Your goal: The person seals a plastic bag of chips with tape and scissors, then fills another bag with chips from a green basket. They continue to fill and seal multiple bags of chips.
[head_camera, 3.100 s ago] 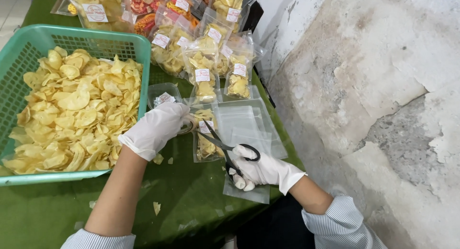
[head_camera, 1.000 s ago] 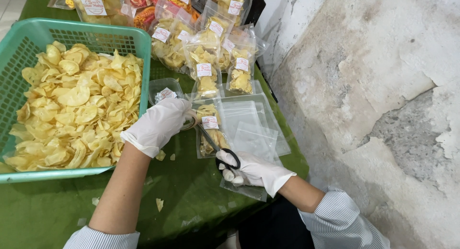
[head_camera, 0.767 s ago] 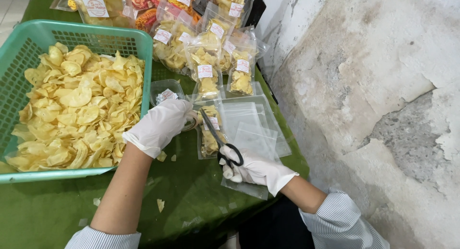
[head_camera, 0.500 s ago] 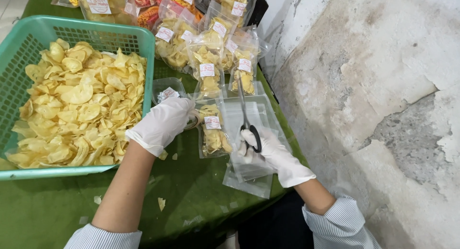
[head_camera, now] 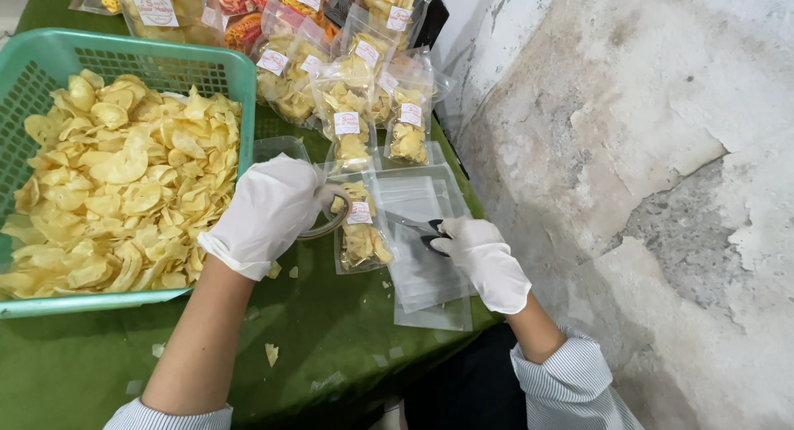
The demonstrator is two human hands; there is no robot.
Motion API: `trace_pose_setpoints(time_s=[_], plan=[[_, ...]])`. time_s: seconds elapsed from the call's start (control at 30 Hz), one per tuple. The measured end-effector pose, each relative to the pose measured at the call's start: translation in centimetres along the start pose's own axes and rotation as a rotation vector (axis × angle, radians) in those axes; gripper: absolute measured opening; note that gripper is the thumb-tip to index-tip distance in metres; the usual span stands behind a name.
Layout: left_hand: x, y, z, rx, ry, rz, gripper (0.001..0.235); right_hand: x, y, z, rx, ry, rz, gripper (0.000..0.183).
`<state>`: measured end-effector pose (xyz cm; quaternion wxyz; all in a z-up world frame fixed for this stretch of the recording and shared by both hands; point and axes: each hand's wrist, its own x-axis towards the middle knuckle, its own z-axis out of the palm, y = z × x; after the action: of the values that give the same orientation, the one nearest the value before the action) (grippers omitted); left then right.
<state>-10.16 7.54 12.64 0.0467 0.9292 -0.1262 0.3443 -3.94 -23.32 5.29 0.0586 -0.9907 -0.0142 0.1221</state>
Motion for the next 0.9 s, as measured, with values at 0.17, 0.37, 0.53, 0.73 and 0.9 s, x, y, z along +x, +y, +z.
trace_pose_setpoints(time_s=[0.17,0.37,0.53,0.73,0.9], plan=[[0.5,0.7,-0.5,-0.055,-0.016,-0.008,0.038,0.1,0.5,1.1,0.016,0.024,0.04,0.029],[2.0,1.7,-0.7,-0.424,-0.351,-0.263,0.03,-3.5,-2.8,-1.3,-0.034,0.094,0.041,0.02],[2.3,1.7,1.6,-0.593,-0.577,-0.505,0.032,-1.7,-2.0,-0.5,0.048,0.171,0.033,0.017],[1.6,2.8,0.8,-0.587,-0.359,-0.348,0.029,8.4,3.2,8.0,0.133,0.236,-0.021,0.016],[1.3,2.6,4.2,-0.607,-0.426,-0.408,0.039,-1.6,-3.0,0.4,0.635,0.215,0.034,0.021]])
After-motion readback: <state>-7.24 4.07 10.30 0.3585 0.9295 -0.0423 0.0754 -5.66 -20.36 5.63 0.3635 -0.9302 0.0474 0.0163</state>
